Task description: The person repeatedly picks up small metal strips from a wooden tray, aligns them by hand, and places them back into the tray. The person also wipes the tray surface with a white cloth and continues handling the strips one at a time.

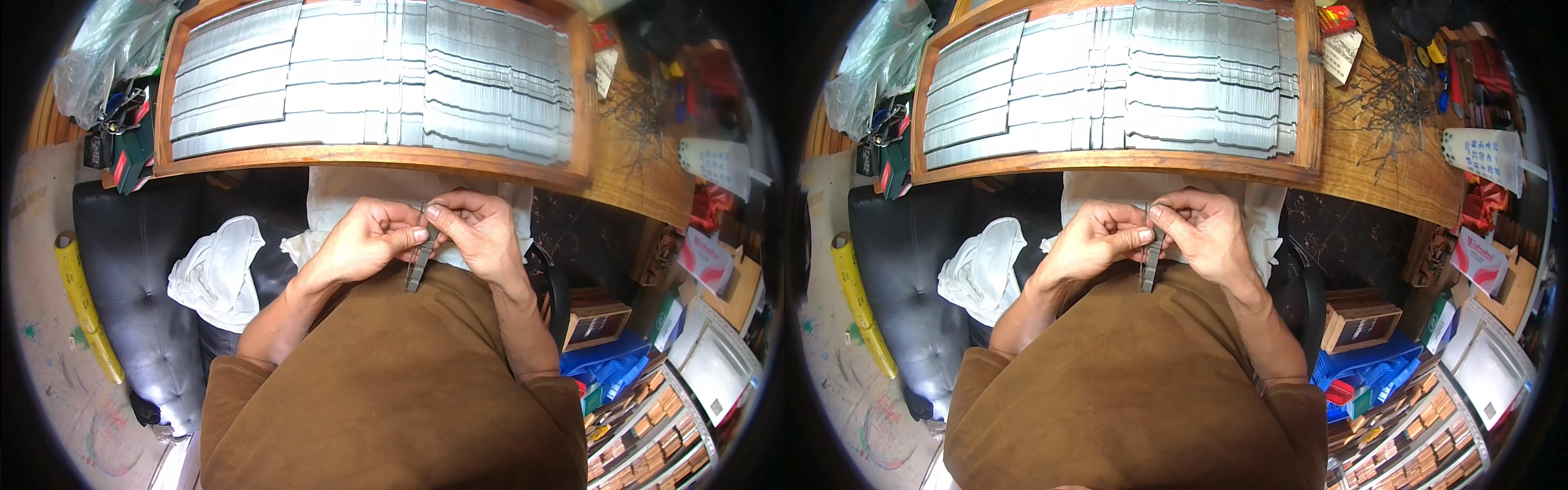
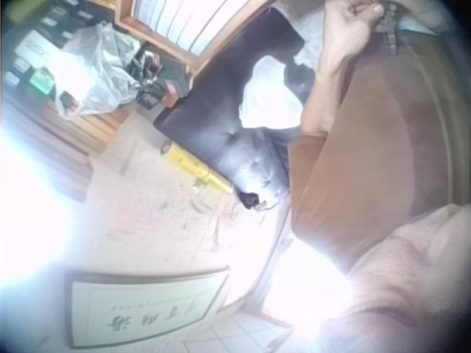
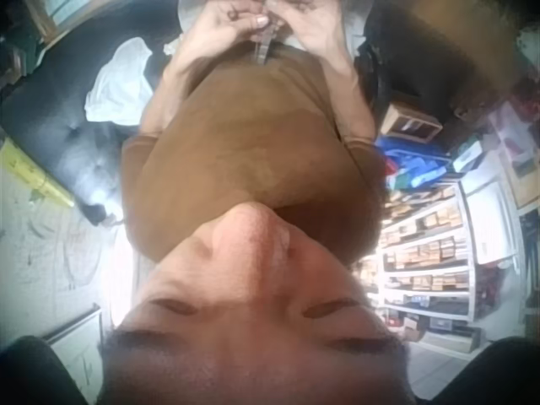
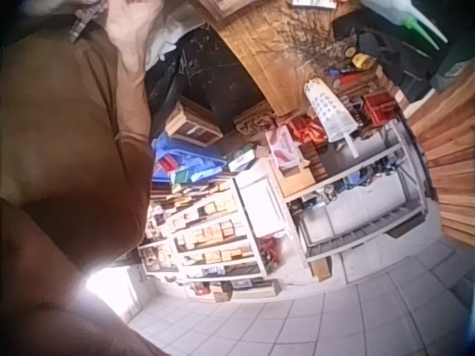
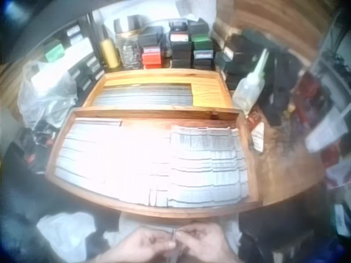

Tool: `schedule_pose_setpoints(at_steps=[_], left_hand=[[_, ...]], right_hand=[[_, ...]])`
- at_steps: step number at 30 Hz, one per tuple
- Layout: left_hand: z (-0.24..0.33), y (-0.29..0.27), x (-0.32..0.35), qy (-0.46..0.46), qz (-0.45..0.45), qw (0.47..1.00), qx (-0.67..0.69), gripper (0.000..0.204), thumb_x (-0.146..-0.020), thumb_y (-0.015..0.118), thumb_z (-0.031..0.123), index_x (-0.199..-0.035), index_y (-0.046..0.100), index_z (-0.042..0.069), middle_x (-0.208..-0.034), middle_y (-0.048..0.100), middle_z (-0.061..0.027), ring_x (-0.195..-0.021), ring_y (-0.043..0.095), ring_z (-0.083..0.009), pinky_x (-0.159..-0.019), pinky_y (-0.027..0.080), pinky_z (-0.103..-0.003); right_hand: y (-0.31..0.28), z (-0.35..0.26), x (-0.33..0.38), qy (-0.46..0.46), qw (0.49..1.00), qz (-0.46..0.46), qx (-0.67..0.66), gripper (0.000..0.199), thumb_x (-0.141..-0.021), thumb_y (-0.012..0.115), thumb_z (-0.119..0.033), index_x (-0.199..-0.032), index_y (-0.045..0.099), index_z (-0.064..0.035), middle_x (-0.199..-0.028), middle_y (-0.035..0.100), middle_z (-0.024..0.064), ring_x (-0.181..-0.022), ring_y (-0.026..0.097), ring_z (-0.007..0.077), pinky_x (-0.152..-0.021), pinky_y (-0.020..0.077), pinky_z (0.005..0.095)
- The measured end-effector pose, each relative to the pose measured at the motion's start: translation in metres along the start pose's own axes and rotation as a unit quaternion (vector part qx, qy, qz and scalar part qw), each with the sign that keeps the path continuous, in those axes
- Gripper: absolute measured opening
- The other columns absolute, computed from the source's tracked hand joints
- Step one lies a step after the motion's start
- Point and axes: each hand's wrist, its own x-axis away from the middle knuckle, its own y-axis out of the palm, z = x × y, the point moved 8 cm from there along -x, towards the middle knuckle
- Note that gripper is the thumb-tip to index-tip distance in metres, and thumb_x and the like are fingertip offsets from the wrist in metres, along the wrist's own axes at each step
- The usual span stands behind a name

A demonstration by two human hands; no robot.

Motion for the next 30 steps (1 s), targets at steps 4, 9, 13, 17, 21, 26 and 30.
schedule_pose_setpoints(at_steps=[4,9,13,17,21,26,30], left_hand=[[0.003,0.000,0.001,0.008,-0.013,0.999,-0.035,0.016,-0.100,0.060,0.006,-0.104,0.071,-0.005,-0.086,0.069,-0.0038,-0.071,0.056,-0.0067,-0.066,0.048,-0.023],[0.003,0.001,0.001,0.001,-0.007,0.999,-0.039,0.015,-0.100,0.060,0.006,-0.102,0.071,-0.004,-0.083,0.068,-0.0025,-0.070,0.055,-0.0062,-0.064,0.047,-0.022],[-0.001,-0.001,0.000,0.004,-0.011,0.999,-0.033,0.016,-0.100,0.061,0.007,-0.104,0.071,-0.005,-0.082,0.067,-0.0025,-0.070,0.055,-0.0062,-0.064,0.047,-0.022],[-0.006,-0.003,-0.002,-0.006,0.010,1.000,-0.006,0.018,-0.100,0.062,0.007,-0.109,0.068,-0.007,-0.087,0.069,-0.0056,-0.074,0.060,-0.0087,-0.069,0.052,-0.024],[0.003,-0.006,0.002,-0.029,0.065,0.997,0.025,0.023,-0.099,0.062,0.007,-0.116,0.066,-0.009,-0.101,0.073,-0.0157,-0.090,0.071,-0.0182,-0.081,0.059,-0.028],[0.010,-0.022,0.004,0.024,0.070,0.997,-0.012,0.025,-0.100,0.063,0.009,-0.117,0.064,-0.009,-0.101,0.074,-0.0191,-0.090,0.074,-0.0237,-0.081,0.060,-0.032],[0.006,-0.006,-0.005,0.004,0.007,1.000,-0.005,0.023,-0.100,0.061,0.006,-0.117,0.064,-0.009,-0.101,0.074,-0.0189,-0.091,0.074,-0.0237,-0.081,0.060,-0.033]], right_hand=[[0.002,-0.004,0.001,-0.003,1.000,-0.005,0.025,0.013,-0.096,0.067,-0.004,-0.102,0.068,0.0078,-0.084,0.071,0.0127,-0.071,0.069,0.0170,-0.061,0.0605,0.0305],[0.002,-0.002,0.001,-0.011,1.000,-0.006,0.025,0.015,-0.096,0.068,-0.006,-0.103,0.071,0.0070,-0.085,0.072,0.0095,-0.069,0.067,0.0105,-0.059,0.0561,0.0239],[0.002,-0.001,0.002,-0.014,1.000,0.001,0.017,0.014,-0.096,0.068,-0.006,-0.101,0.070,0.0068,-0.084,0.072,0.0086,-0.068,0.066,0.0099,-0.057,0.0549,0.0236],[-0.002,-0.002,0.004,-0.010,0.999,0.021,0.024,0.013,-0.096,0.068,-0.007,-0.099,0.071,0.0057,-0.083,0.071,0.0061,-0.069,0.064,0.0077,-0.059,0.0516,0.0216],[-0.023,-0.018,0.018,-0.026,0.997,0.056,0.048,0.012,-0.094,0.069,-0.008,-0.097,0.071,0.0043,-0.082,0.070,0.0040,-0.068,0.060,0.0060,-0.062,0.0491,0.0203],[-0.099,-0.125,0.070,-0.217,0.960,0.171,0.039,0.010,-0.090,0.068,-0.007,-0.091,0.072,0.0022,-0.075,0.067,0.0045,-0.057,0.058,0.0103,-0.051,0.0485,0.0242],[-0.194,-0.191,0.114,-0.296,0.895,0.329,-0.048,0.013,-0.096,0.067,-0.011,-0.100,0.070,0.0006,-0.084,0.065,0.0007,-0.070,0.054,0.0064,-0.063,0.0449,0.0231]])
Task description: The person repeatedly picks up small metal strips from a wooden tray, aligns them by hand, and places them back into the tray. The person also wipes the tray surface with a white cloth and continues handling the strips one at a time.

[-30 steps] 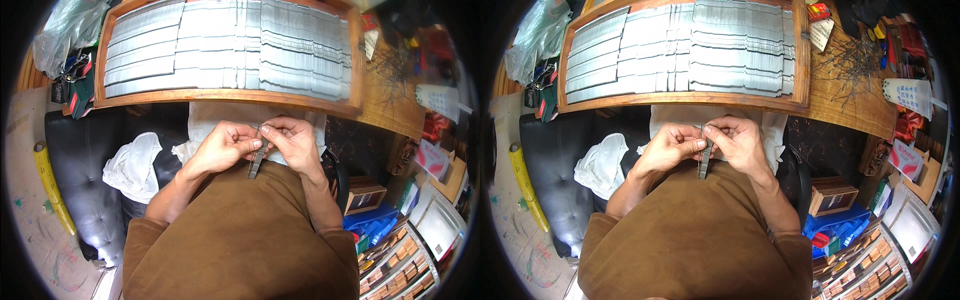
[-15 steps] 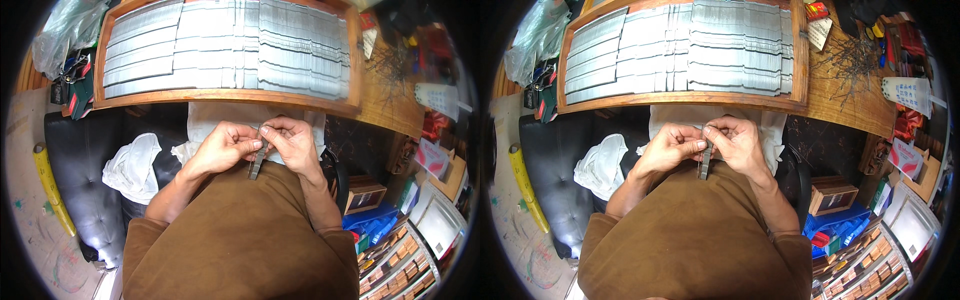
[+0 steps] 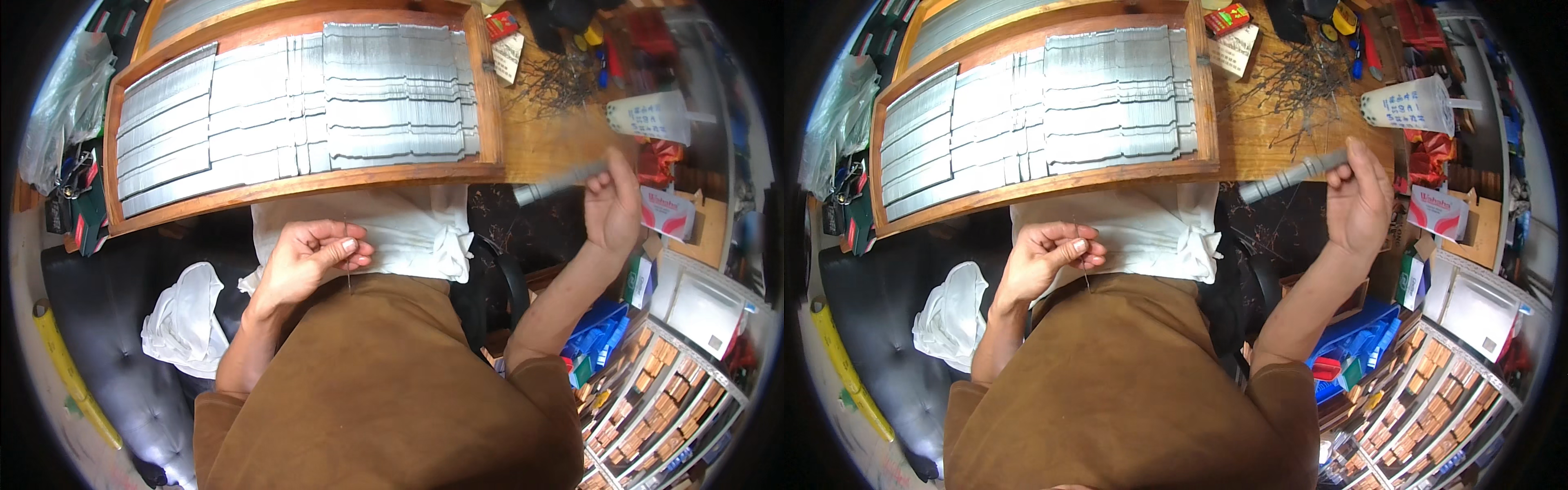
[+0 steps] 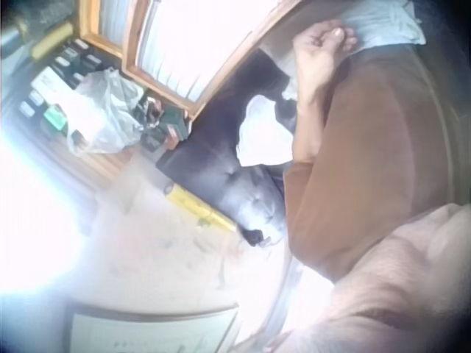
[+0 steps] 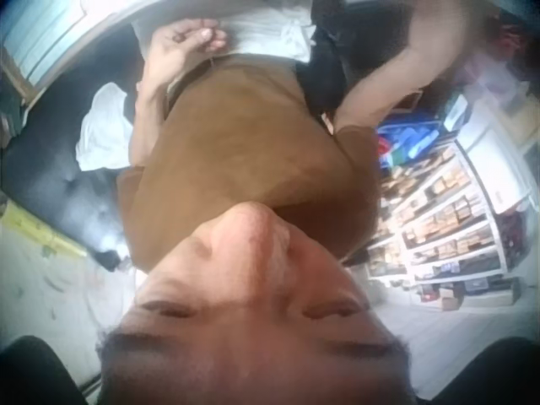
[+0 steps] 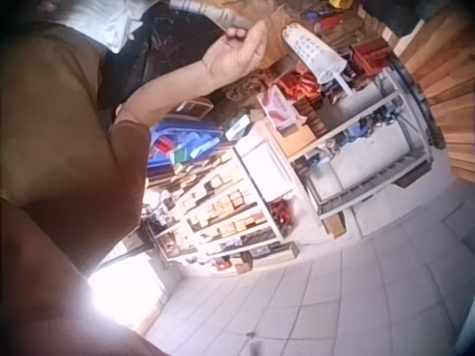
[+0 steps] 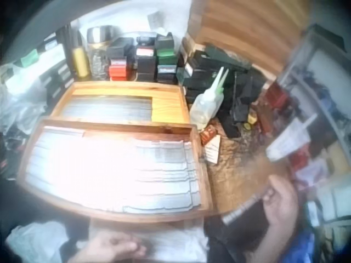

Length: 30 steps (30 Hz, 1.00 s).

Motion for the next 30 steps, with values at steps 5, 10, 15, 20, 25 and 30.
schedule_pose_setpoints(at_steps=[5,10,15,20,25,30], left_hand=[[0.001,0.013,0.005,-0.039,-0.015,0.999,0.025,0.028,-0.099,0.063,0.009,-0.120,0.063,-0.010,-0.104,0.073,-0.0188,-0.092,0.073,-0.0210,-0.083,0.060,-0.031],[0.000,0.029,0.002,-0.072,-0.074,0.992,0.076,0.026,-0.098,0.066,0.011,-0.117,0.066,-0.006,-0.100,0.073,-0.0150,-0.086,0.074,-0.0204,-0.076,0.062,-0.030],[-0.008,0.015,0.006,-0.077,-0.062,0.990,0.100,0.023,-0.096,0.069,0.013,-0.112,0.069,-0.003,-0.095,0.072,-0.0099,-0.084,0.073,-0.0177,-0.071,0.063,-0.028],[-0.019,0.007,0.004,-0.053,-0.033,0.994,0.087,0.020,-0.096,0.067,0.008,-0.111,0.069,-0.004,-0.096,0.073,-0.0134,-0.084,0.075,-0.0256,-0.069,0.065,-0.029],[-0.021,0.010,0.006,-0.071,-0.039,0.993,0.090,0.019,-0.096,0.070,0.013,-0.107,0.069,-0.002,-0.094,0.072,-0.0093,-0.085,0.075,-0.0217,-0.068,0.062,-0.025],[-0.014,0.014,0.001,-0.068,-0.022,0.994,0.080,0.020,-0.097,0.069,0.015,-0.108,0.067,-0.002,-0.095,0.072,-0.0092,-0.085,0.075,-0.0200,-0.068,0.061,-0.024]], right_hand=[[0.055,0.048,0.051,0.075,0.975,-0.194,0.072,0.013,-0.090,0.065,-0.004,-0.096,0.070,0.0060,-0.083,0.069,0.0109,-0.058,0.059,0.0119,-0.055,0.0480,0.0229],[0.137,0.154,0.121,0.305,0.890,-0.336,0.036,0.013,-0.091,0.073,-0.009,-0.093,0.075,0.0031,-0.080,0.071,0.0049,-0.063,0.058,0.0071,-0.057,0.0461,0.0209],[0.148,0.192,0.134,0.375,0.858,-0.351,0.020,0.015,-0.090,0.076,-0.013,-0.097,0.076,0.0013,-0.085,0.073,0.0053,-0.065,0.058,0.0059,-0.058,0.0475,0.0203],[0.157,0.188,0.130,0.319,0.857,-0.382,0.134,0.018,-0.091,0.076,-0.013,-0.099,0.075,0.0036,-0.085,0.073,0.0050,-0.070,0.061,0.0061,-0.061,0.0489,0.0203],[0.162,0.198,0.134,0.328,0.848,-0.396,0.129,0.018,-0.091,0.076,-0.011,-0.097,0.074,0.0058,-0.083,0.072,0.0045,-0.073,0.061,0.0055,-0.062,0.0491,0.0209],[0.158,0.189,0.132,0.251,0.897,-0.339,0.132,0.020,-0.091,0.076,-0.011,-0.101,0.071,0.0053,-0.085,0.071,0.0044,-0.072,0.062,0.0062,-0.061,0.0497,0.0219]])
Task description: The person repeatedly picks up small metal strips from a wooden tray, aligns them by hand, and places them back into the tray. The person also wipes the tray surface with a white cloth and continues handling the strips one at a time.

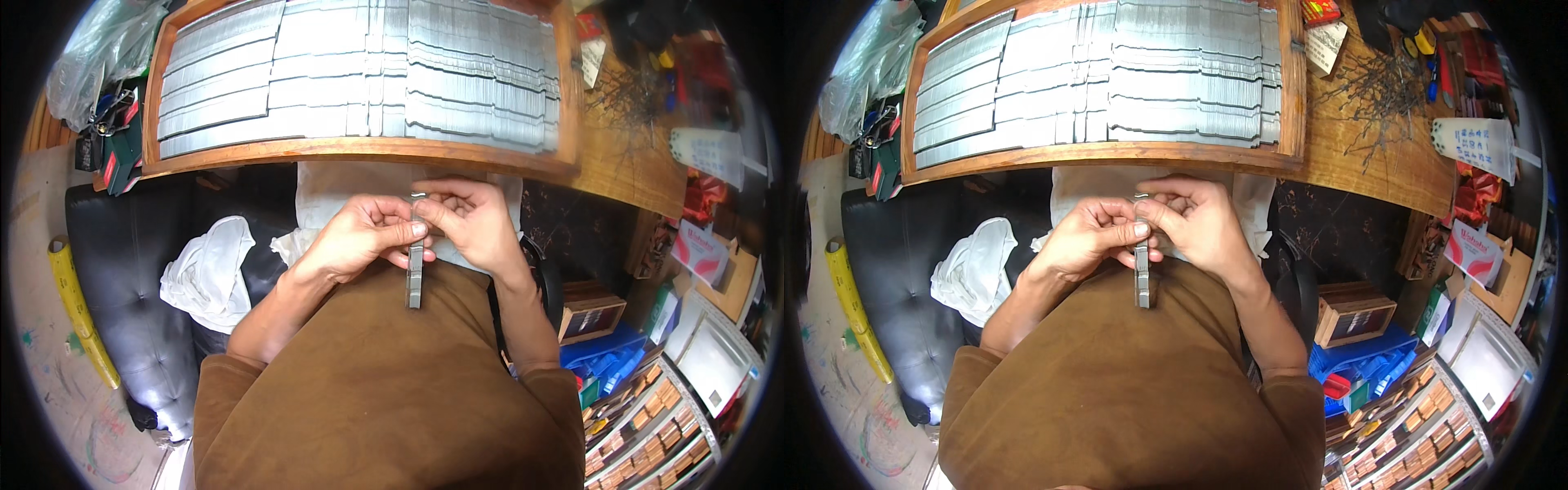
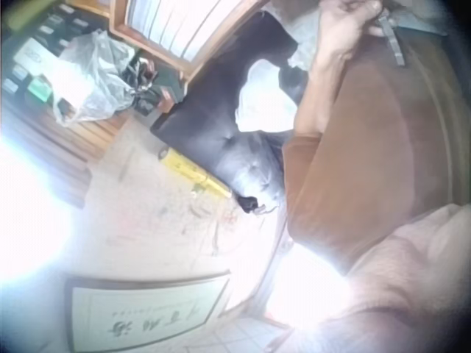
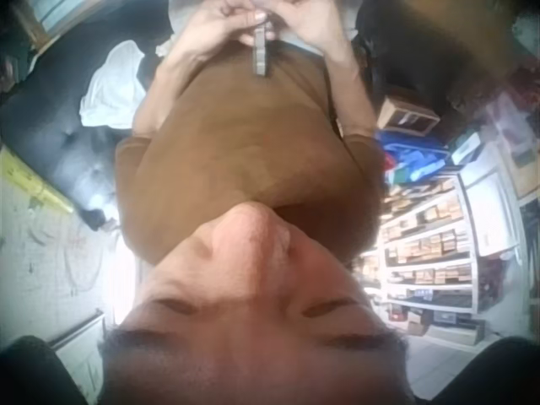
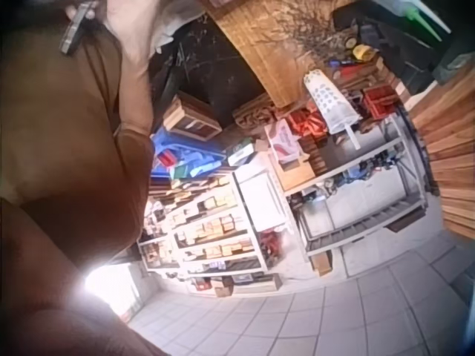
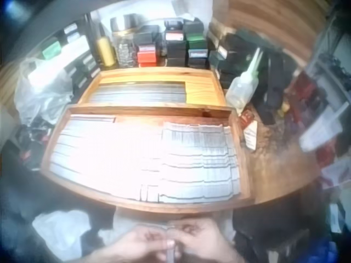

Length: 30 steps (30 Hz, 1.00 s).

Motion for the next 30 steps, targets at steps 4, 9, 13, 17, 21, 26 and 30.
schedule_pose_setpoints(at_steps=[4,9,13,17,21,26,30], left_hand=[[0.005,-0.008,0.004,0.021,0.040,0.999,0.016,0.027,-0.098,0.067,0.014,-0.118,0.062,-0.003,-0.098,0.073,-0.0101,-0.088,0.074,-0.0200,-0.069,0.061,-0.024],[0.016,-0.004,0.002,0.049,0.071,0.996,0.015,0.034,-0.097,0.068,0.011,-0.126,0.058,-0.002,-0.101,0.073,-0.0096,-0.094,0.074,-0.0194,-0.069,0.059,-0.023],[0.018,0.002,-0.006,0.057,0.082,0.995,-0.006,0.034,-0.097,0.067,0.010,-0.126,0.057,-0.003,-0.099,0.073,-0.0126,-0.093,0.074,-0.0229,-0.068,0.060,-0.024],[0.018,0.001,-0.006,0.057,0.065,0.996,0.037,0.034,-0.096,0.067,0.009,-0.125,0.056,-0.005,-0.101,0.073,-0.0149,-0.094,0.074,-0.0249,-0.068,0.061,-0.024],[0.022,-0.004,-0.005,0.074,0.085,0.993,0.021,0.034,-0.097,0.066,0.008,-0.125,0.055,-0.007,-0.103,0.073,-0.0171,-0.094,0.074,-0.0268,-0.068,0.062,-0.024],[0.022,-0.008,-0.003,0.096,0.105,0.990,0.012,0.035,-0.097,0.065,0.007,-0.126,0.054,-0.008,-0.104,0.072,-0.0190,-0.094,0.074,-0.0282,-0.070,0.063,-0.025],[0.020,-0.012,-0.004,0.101,0.100,0.990,0.027,0.034,-0.098,0.064,0.009,-0.125,0.054,-0.009,-0.105,0.072,-0.0207,-0.094,0.074,-0.0278,-0.071,0.064,-0.026]], right_hand=[[-0.006,-0.013,0.041,-0.059,0.992,0.034,0.110,0.017,-0.089,0.077,-0.008,-0.097,0.067,0.0023,-0.091,0.069,0.0073,-0.077,0.065,0.0103,-0.062,0.0529,0.0236],[0.006,-0.008,0.082,-0.059,0.977,-0.120,0.166,0.020,-0.082,0.080,0.000,-0.097,0.066,0.0034,-0.105,0.070,0.0134,-0.084,0.071,0.0159,-0.070,0.0589,0.0276],[0.006,0.003,0.084,-0.115,0.979,-0.067,0.151,0.016,-0.081,0.079,0.004,-0.094,0.070,0.0028,-0.097,0.072,0.0125,-0.079,0.071,0.0160,-0.068,0.0573,0.0266],[0.005,0.005,0.082,-0.106,0.982,-0.058,0.147,0.014,-0.083,0.078,0.002,-0.096,0.071,0.0030,-0.091,0.071,0.0105,-0.077,0.071,0.0167,-0.066,0.0578,0.0260],[0.007,-0.005,0.079,-0.129,0.976,-0.045,0.171,0.012,-0.083,0.077,0.003,-0.094,0.071,0.0031,-0.089,0.070,0.0095,-0.072,0.070,0.0155,-0.062,0.0562,0.0256],[0.008,-0.007,0.075,-0.128,0.975,-0.026,0.179,0.009,-0.084,0.075,0.003,-0.091,0.070,0.0032,-0.088,0.070,0.0088,-0.068,0.069,0.0141,-0.059,0.0547,0.0249],[0.007,-0.004,0.075,-0.113,0.976,-0.014,0.183,0.008,-0.084,0.074,0.002,-0.090,0.069,0.0030,-0.087,0.069,0.0086,-0.068,0.068,0.0135,-0.059,0.0550,0.0247]])
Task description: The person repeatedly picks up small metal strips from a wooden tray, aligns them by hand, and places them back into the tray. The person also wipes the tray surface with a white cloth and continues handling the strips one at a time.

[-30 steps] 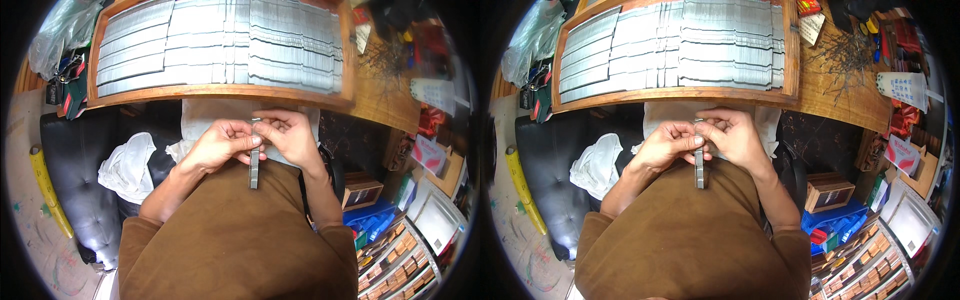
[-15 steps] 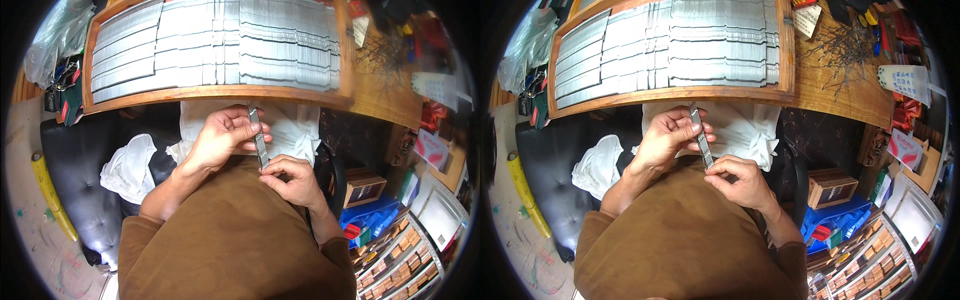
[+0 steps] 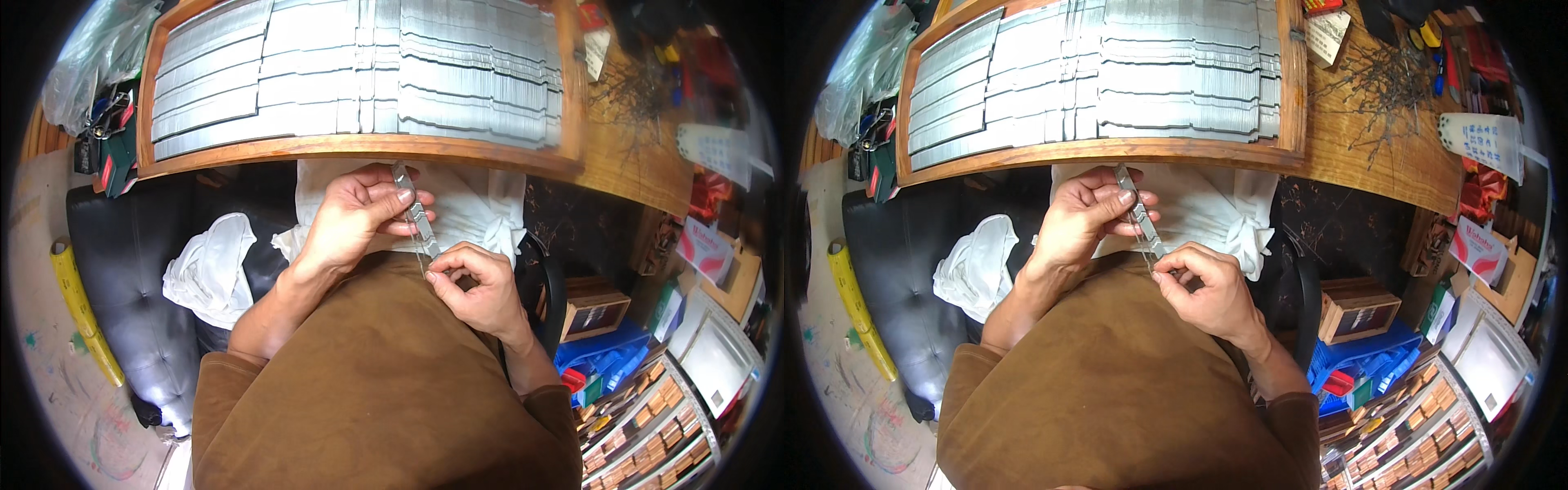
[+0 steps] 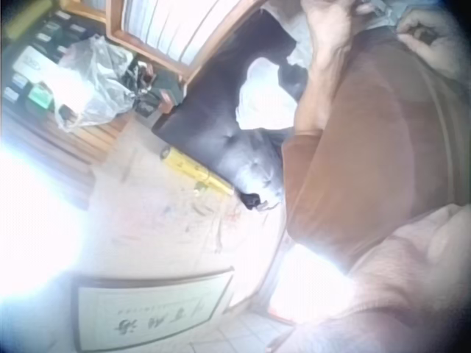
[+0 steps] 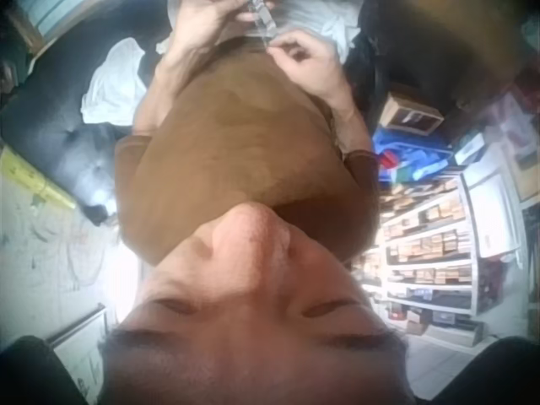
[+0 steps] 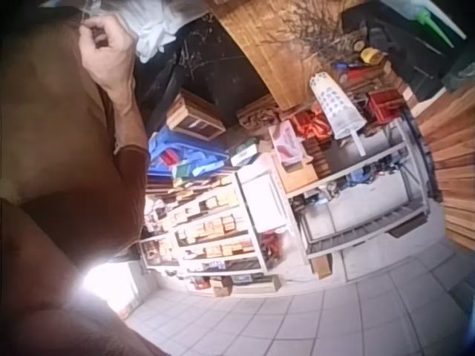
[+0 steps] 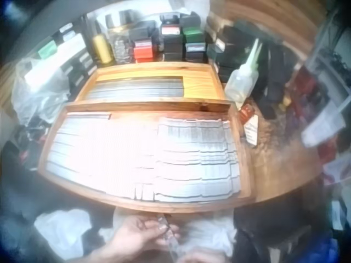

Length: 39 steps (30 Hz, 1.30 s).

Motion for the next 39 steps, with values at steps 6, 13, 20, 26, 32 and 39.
schedule_pose_setpoints(at_steps=[6,13,20,26,32,39], left_hand=[[-0.005,-0.008,-0.002,0.014,0.021,1.000,0.000,0.030,-0.100,0.062,0.011,-0.122,0.056,-0.010,-0.106,0.072,-0.0217,-0.093,0.074,-0.0267,-0.074,0.065,-0.028],[-0.006,-0.010,-0.001,0.020,0.032,0.999,-0.002,0.029,-0.099,0.063,0.009,-0.119,0.058,-0.010,-0.106,0.072,-0.0220,-0.093,0.074,-0.0262,-0.074,0.065,-0.029],[-0.005,-0.012,-0.001,0.014,0.017,1.000,0.013,0.028,-0.099,0.063,0.010,-0.117,0.057,-0.012,-0.106,0.071,-0.0232,-0.094,0.074,-0.0269,-0.075,0.065,-0.030],[-0.008,-0.011,-0.001,0.016,0.024,0.999,0.034,0.026,-0.099,0.063,0.010,-0.114,0.057,-0.011,-0.107,0.070,-0.0237,-0.096,0.073,-0.0284,-0.075,0.065,-0.031],[-0.010,-0.011,0.001,0.020,0.031,0.998,0.050,0.025,-0.100,0.060,0.009,-0.115,0.054,-0.010,-0.108,0.070,-0.0230,-0.098,0.073,-0.0295,-0.078,0.065,-0.032],[-0.006,-0.008,0.004,0.031,0.009,0.997,0.070,0.026,-0.096,0.063,0.001,-0.117,0.053,-0.009,-0.108,0.070,-0.0211,-0.098,0.073,-0.0292,-0.080,0.064,-0.034]], right_hand=[[-0.003,-0.008,0.003,-0.055,0.993,0.022,0.106,0.010,-0.081,0.074,0.003,-0.088,0.066,0.0022,-0.084,0.068,0.0084,-0.068,0.068,0.0148,-0.059,0.0560,0.0263],[-0.001,-0.004,0.004,-0.008,0.998,0.022,0.055,0.011,-0.083,0.076,0.002,-0.092,0.071,0.0020,-0.087,0.071,0.0095,-0.068,0.070,0.0153,-0.060,0.0562,0.0254],[-0.003,0.023,0.008,0.076,0.989,0.023,-0.127,0.014,-0.084,0.077,0.001,-0.097,0.074,0.0032,-0.087,0.072,0.0085,-0.069,0.069,0.0106,-0.060,0.0548,0.0223],[0.002,0.022,0.008,0.069,0.991,0.032,-0.110,0.013,-0.083,0.075,0.003,-0.096,0.073,0.0031,-0.087,0.071,0.0084,-0.070,0.069,0.0119,-0.061,0.0549,0.0234],[0.002,-0.018,0.001,-0.129,0.979,0.006,0.155,0.020,-0.077,0.070,0.009,-0.096,0.070,0.0023,-0.088,0.070,0.0124,-0.074,0.070,0.0172,-0.065,0.0565,0.0270],[0.006,-0.010,0.006,-0.053,0.997,-0.038,-0.029,0.025,-0.080,0.076,0.006,-0.104,0.072,0.0012,-0.093,0.071,0.0139,-0.075,0.071,0.0220,-0.066,0.0569,0.0296]])
